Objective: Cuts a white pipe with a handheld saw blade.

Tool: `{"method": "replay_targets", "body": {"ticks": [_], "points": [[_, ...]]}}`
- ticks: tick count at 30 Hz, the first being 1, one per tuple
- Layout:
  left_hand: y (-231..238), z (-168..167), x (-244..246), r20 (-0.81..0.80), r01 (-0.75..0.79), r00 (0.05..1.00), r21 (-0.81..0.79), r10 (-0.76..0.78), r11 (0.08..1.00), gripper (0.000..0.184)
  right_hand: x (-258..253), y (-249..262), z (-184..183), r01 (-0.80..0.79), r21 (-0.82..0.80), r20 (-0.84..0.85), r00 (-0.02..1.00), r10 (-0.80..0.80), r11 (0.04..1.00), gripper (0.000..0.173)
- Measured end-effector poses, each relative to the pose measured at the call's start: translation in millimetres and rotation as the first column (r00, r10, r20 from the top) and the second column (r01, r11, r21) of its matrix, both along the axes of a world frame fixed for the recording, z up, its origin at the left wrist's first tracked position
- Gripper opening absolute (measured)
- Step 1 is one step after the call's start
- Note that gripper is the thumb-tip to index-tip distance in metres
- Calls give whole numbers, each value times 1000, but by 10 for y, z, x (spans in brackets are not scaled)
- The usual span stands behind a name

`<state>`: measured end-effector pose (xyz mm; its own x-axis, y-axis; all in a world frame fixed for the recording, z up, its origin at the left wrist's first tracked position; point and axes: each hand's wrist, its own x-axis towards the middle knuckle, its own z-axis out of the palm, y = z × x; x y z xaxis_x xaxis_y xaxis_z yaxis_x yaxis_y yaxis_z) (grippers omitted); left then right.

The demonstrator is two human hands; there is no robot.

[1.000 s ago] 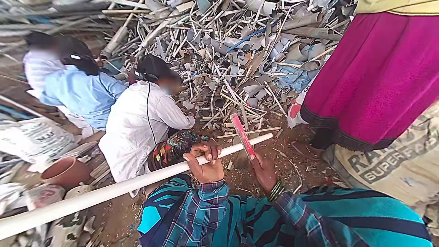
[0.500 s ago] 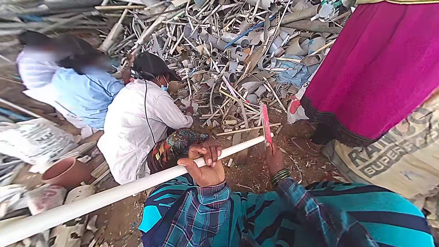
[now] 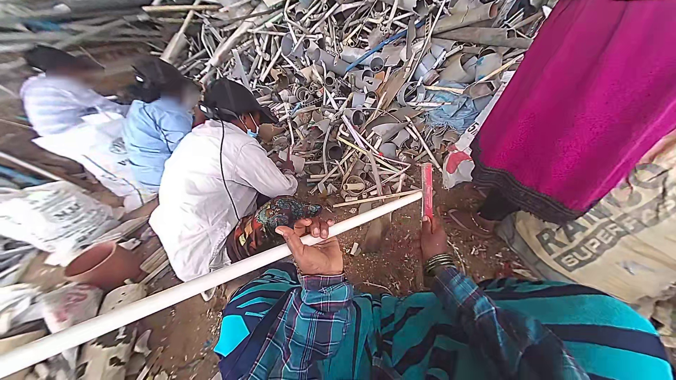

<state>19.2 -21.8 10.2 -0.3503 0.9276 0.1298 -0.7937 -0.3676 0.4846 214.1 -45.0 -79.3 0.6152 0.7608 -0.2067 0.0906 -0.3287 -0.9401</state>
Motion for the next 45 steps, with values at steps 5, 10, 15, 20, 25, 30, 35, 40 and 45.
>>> {"method": "replay_targets", "body": {"ticks": [5,10,15,20,25,30,35,40,45], "points": [[29,-9,59,9,-44,999,10,44,999,73,-560,-291,71,-379,126,311,893,327,917,36],[40,15,46,62,10,998,-106,-4,994,70,-499,-295,2,-429,165,534,796,285,888,35],[69,-21,66,132,50,991,-197,-24,979,67,-400,-206,0,-332,140,423,872,247,933,35],[30,-34,107,127,51,991,-125,-35,991,67,-365,-182,-84,-295,212,435,882,180,932,35],[40,-10,49,3,-45,999,-18,45,999,69,71,14,-207,-107,-42,201,973,114,993,40],[47,-157,168,-41,-71,997,32,72,997,63,-574,-288,126,-425,-31,471,792,388,905,35],[-71,-126,182,-59,-15,998,76,19,997,61,-477,-237,50,-328,-107,502,797,336,939,37],[-115,-136,237,-60,-42,997,91,47,995,49,-407,-154,78,-249,-275,529,767,363,928,41],[-138,-157,314,-65,-73,995,104,80,992,43,-934,-562,2,-461,149,825,545,147,875,29]]}}
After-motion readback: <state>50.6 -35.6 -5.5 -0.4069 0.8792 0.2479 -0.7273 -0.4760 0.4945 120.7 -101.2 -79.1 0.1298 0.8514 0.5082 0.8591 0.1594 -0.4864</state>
